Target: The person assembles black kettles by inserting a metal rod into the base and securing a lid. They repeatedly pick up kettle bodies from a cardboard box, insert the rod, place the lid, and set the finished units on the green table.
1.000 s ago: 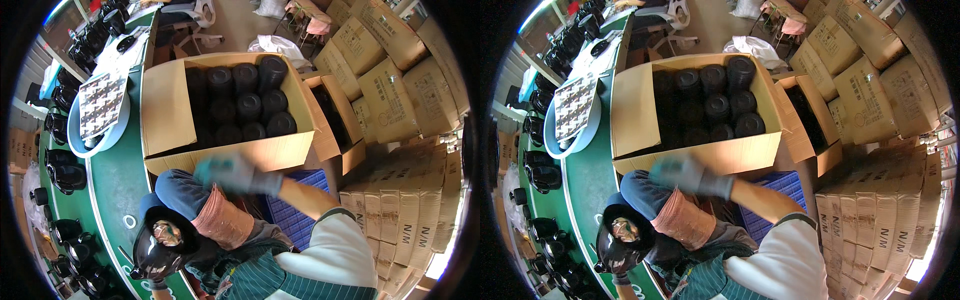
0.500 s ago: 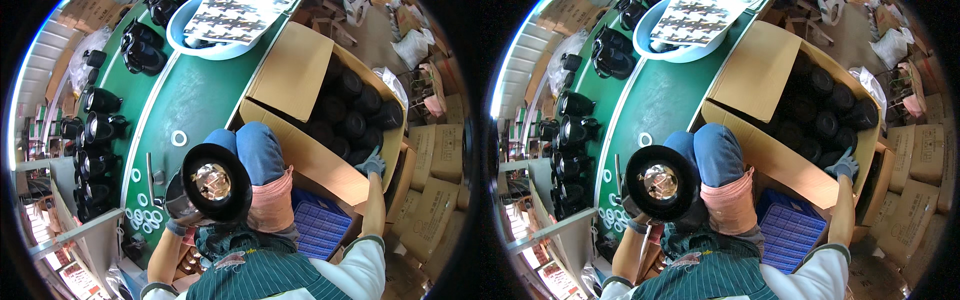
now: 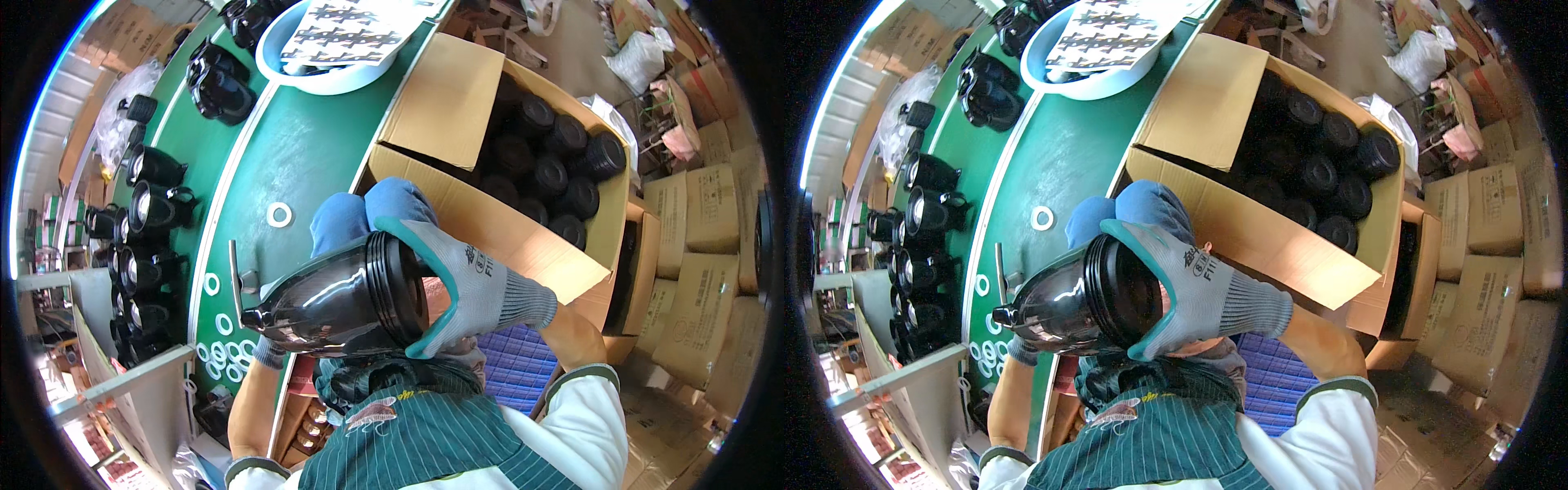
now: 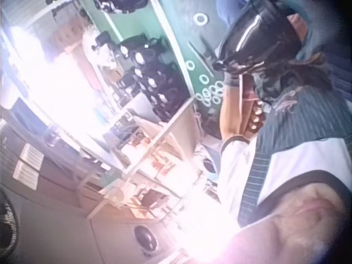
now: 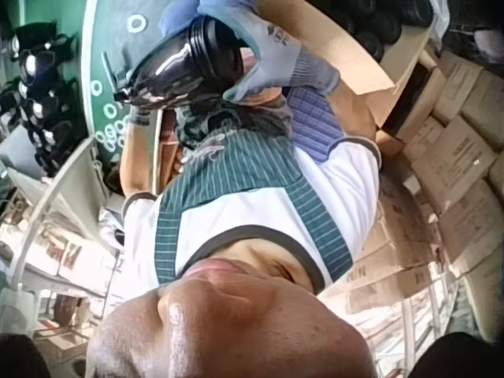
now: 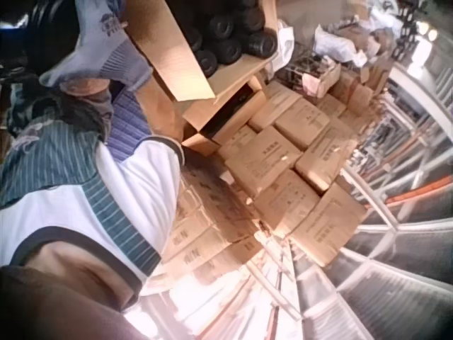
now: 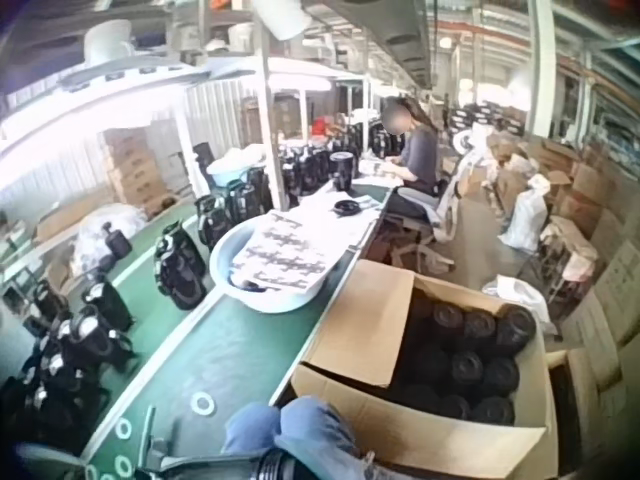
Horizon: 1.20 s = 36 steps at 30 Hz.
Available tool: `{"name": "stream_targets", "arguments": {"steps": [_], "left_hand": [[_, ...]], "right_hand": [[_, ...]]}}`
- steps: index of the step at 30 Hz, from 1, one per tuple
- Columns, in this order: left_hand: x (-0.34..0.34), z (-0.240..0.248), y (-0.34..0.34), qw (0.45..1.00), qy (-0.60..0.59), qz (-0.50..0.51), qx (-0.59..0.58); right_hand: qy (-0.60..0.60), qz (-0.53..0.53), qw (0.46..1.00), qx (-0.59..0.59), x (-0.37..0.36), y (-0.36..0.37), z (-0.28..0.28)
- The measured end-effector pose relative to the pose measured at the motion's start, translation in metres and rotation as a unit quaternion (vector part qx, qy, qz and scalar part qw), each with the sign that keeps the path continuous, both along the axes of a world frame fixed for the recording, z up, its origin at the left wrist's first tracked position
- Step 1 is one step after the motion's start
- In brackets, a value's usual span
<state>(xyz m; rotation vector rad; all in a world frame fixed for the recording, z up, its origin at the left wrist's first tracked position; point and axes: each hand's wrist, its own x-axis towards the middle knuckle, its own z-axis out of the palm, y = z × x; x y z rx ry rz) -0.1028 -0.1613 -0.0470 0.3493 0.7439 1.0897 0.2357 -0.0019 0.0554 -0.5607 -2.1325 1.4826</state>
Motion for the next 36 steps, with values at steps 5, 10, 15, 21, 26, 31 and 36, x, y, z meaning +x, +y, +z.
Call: {"name": "stream_targets", "arguments": {"steps": [5,10,15,21,26,31,36], "left_hand": [[-0.021,-0.005,-0.021,1.000,-0.006,0.021,0.002],[-0.048,-0.015,-0.026,0.999,0.021,0.048,0.000],[-0.072,-0.020,-0.028,0.993,0.078,0.083,-0.015],[-0.028,0.057,0.003,0.822,0.525,0.167,0.143],[-0.013,0.065,0.013,0.756,0.565,0.259,0.206],[-0.024,0.055,0.018,0.827,0.495,0.220,0.150],[-0.017,0.056,0.022,0.940,0.291,0.175,0.034]], "right_hand": [[0.019,0.074,0.997,-0.004,-0.016,-0.015,-0.004],[-0.037,0.039,0.992,0.113,-0.033,-0.026,0.012],[-0.019,0.040,0.988,0.149,-0.046,-0.025,0.008],[0.041,-0.010,0.945,-0.323,-0.056,-0.015,-0.002],[0.167,-0.095,0.901,-0.390,-0.078,-0.026,0.009],[0.164,-0.124,0.975,-0.082,-0.070,-0.036,0.018],[0.148,-0.114,0.971,0.148,-0.062,-0.035,0.007]]}}
